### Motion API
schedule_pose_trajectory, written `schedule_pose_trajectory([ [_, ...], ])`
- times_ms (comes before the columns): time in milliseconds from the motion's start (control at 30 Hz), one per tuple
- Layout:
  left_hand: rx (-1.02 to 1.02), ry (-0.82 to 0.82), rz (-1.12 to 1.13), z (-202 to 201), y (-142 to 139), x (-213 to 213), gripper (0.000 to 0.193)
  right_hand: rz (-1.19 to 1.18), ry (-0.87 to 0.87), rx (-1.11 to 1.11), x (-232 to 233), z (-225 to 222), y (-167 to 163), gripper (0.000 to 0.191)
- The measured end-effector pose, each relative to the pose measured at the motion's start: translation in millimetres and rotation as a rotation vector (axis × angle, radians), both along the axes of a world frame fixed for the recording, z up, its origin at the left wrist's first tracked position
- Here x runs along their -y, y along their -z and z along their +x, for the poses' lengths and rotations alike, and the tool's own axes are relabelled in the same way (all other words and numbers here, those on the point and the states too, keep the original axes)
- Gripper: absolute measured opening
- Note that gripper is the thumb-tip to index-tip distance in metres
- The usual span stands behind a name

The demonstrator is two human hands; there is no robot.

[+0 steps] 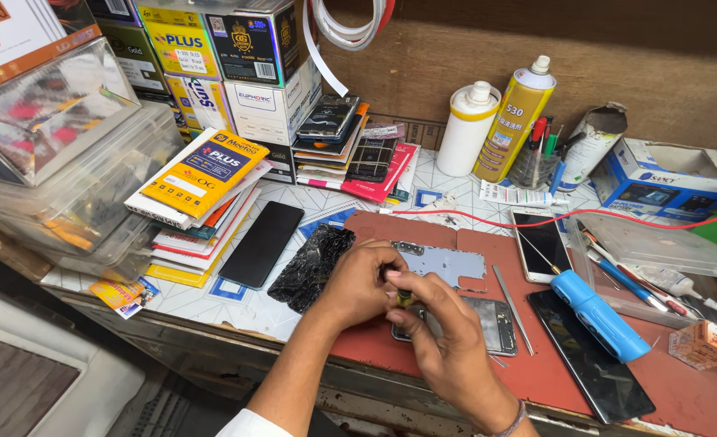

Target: The person uses a blue electric screwdriver to remove screws from the back of a silver smartphone. They then use a yellow-handled screwdriver to continue unscrewing components on the phone's back cover.

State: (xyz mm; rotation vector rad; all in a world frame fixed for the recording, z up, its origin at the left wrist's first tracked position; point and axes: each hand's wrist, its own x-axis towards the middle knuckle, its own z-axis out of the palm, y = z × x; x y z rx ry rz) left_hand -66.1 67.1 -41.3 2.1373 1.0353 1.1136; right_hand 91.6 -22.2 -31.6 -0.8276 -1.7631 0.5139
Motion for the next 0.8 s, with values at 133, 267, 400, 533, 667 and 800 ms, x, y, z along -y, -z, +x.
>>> schedule_pose_trajectory([
  [133,0.045,-0.033,-0.186,1,1,0,0.016,-0.211,-0.103,-0.111,2,4,-2,0.049],
  [267,0.002,-0.031,-0.109,1,1,1,0.017,-0.086,-0.019,-0.027,-3,3,-2,0.049],
  [400,0.010,-0.045,-0.157,0,3,-2,0.017,-0.173,-0.118,-0.143,0,2,0,0.048],
  [533,0.050,-0.015,-0.180,0,5,-4,0.019,-0.186,-0.106,-0.171,3,2,-1,0.050],
  [667,0.016,-0.016,-0.151,-1,5,-5,0.019,-0.027,0.002,-0.020,3,-1,-4,0.051],
  [800,0.048,-0.027,-0.244,0,5,-4,0.018,-0.229,-0.088,-0.151,8,-2,-6,0.049],
])
